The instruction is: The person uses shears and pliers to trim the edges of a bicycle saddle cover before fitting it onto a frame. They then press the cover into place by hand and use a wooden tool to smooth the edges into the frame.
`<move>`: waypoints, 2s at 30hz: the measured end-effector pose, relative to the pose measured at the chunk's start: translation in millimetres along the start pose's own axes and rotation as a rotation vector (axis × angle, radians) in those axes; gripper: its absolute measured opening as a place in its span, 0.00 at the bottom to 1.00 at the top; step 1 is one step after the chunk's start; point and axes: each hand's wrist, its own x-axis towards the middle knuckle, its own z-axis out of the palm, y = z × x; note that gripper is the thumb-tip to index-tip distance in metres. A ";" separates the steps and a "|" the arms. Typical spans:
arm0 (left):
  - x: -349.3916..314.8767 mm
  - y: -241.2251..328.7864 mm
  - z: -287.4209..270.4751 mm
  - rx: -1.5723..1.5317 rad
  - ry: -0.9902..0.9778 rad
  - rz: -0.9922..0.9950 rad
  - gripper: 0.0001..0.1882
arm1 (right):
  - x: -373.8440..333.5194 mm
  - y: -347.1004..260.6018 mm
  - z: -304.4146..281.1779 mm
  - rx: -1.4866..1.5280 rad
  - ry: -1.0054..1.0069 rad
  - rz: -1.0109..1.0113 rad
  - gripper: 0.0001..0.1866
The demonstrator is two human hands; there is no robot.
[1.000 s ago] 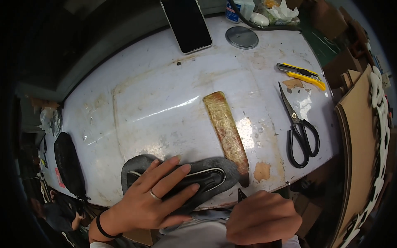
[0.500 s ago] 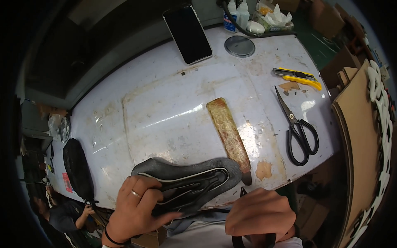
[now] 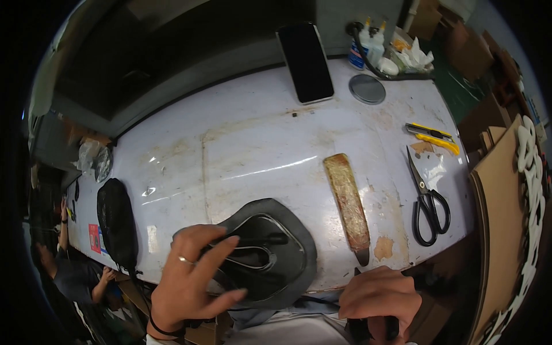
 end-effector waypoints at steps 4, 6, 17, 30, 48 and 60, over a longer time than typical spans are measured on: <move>-10.4 -10.8 18.4 -0.001 -0.027 0.074 0.36 | -6.3 -10.7 17.4 -0.105 0.091 0.101 0.35; -14.5 -18.0 29.2 -0.016 0.026 0.095 0.36 | -1.7 -7.5 11.4 -0.133 0.010 0.157 0.35; -17.9 4.5 69.3 -0.272 0.261 -0.004 0.34 | 26.9 -0.2 80.8 -0.107 -0.292 -0.314 0.33; -26.7 0.7 86.8 -0.155 0.421 0.013 0.25 | 37.6 27.6 98.6 -0.112 -0.427 -0.212 0.34; -11.0 5.8 64.9 -0.154 0.141 0.073 0.27 | 31.9 14.8 67.5 0.249 0.344 0.046 0.33; -7.6 5.1 71.8 -0.206 0.005 0.118 0.14 | 26.6 16.7 62.3 0.182 0.352 0.011 0.34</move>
